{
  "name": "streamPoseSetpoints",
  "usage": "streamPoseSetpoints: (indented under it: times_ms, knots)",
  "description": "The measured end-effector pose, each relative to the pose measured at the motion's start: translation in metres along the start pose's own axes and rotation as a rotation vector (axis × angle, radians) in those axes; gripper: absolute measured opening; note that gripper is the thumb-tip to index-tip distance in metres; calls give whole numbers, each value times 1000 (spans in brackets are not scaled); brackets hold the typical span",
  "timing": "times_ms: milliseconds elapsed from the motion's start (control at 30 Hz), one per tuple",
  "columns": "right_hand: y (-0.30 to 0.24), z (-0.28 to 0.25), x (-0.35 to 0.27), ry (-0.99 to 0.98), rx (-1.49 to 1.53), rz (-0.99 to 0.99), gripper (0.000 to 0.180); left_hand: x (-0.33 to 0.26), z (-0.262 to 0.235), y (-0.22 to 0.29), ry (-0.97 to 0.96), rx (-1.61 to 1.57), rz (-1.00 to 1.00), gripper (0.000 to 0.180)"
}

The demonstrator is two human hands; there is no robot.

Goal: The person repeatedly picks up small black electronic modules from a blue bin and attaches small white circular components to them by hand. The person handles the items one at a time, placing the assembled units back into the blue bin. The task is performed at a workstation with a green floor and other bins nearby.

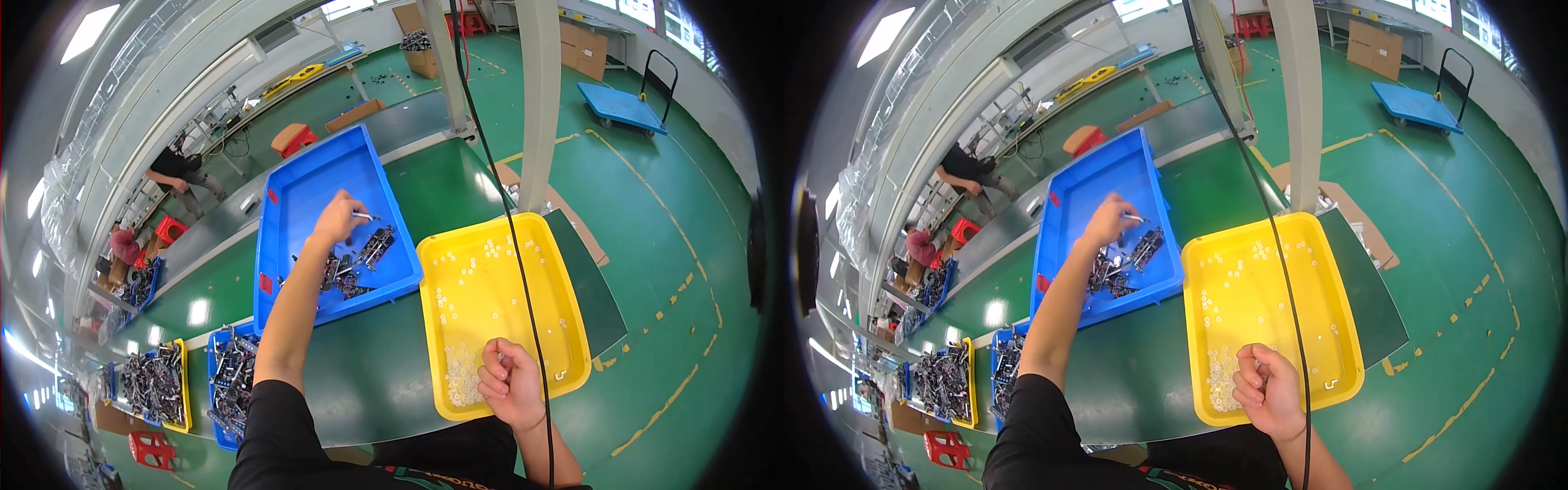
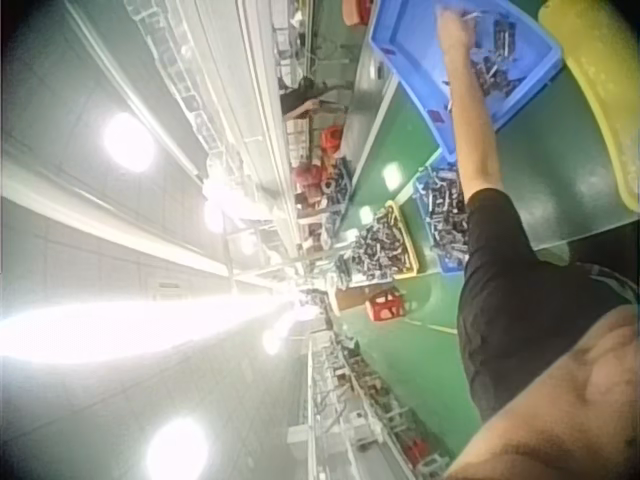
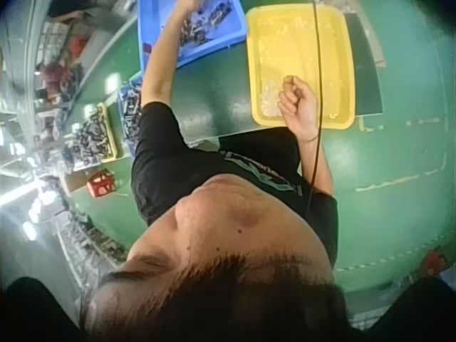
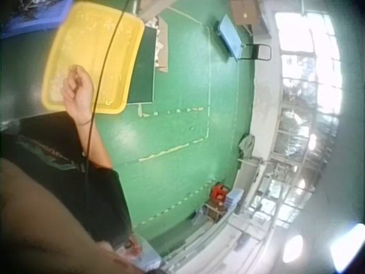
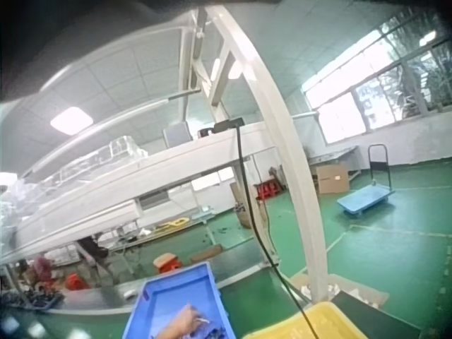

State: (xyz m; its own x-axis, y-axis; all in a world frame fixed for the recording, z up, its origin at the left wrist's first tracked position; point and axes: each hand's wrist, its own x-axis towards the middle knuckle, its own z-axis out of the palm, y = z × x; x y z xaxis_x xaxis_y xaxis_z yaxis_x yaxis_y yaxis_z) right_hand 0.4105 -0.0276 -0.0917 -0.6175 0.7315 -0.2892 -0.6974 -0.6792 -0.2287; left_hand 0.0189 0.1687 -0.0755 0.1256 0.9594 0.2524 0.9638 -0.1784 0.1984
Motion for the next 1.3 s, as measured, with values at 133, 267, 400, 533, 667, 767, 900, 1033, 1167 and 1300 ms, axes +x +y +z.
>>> streamPoseSetpoints:
  times_ms: [133,267,400,533,667,767,900,1033,1167,1300]
  knots:
    - [-5,-10,2,-54,6,-55,24,-25,-32,40,388,170,17,18]
    - [-10,17,6,129,-206,-127,24,-58,-55,76,370,-465,-335,16]
    - [-6,30,19,82,-337,-149,22,-124,-65,107,287,-1211,-566,30]
    - [-11,40,33,86,-497,-115,21,-161,-41,140,314,-1551,-471,33]
    - [-10,61,50,83,-633,19,24,-185,-26,146,284,-1721,-482,28]
    - [0,75,63,36,-694,118,28,-194,-12,146,277,-1608,-520,25]
    - [13,77,79,-22,-595,226,30,-202,-6,147,310,-1694,-437,39]
    - [24,71,90,-38,-670,149,29,-207,-8,145,265,-1653,-483,33]
    - [26,58,96,-24,-715,47,23,-210,-4,145,239,-1646,-513,19]
    - [23,56,98,62,-762,-26,18,-213,0,144,211,-1842,-514,17]
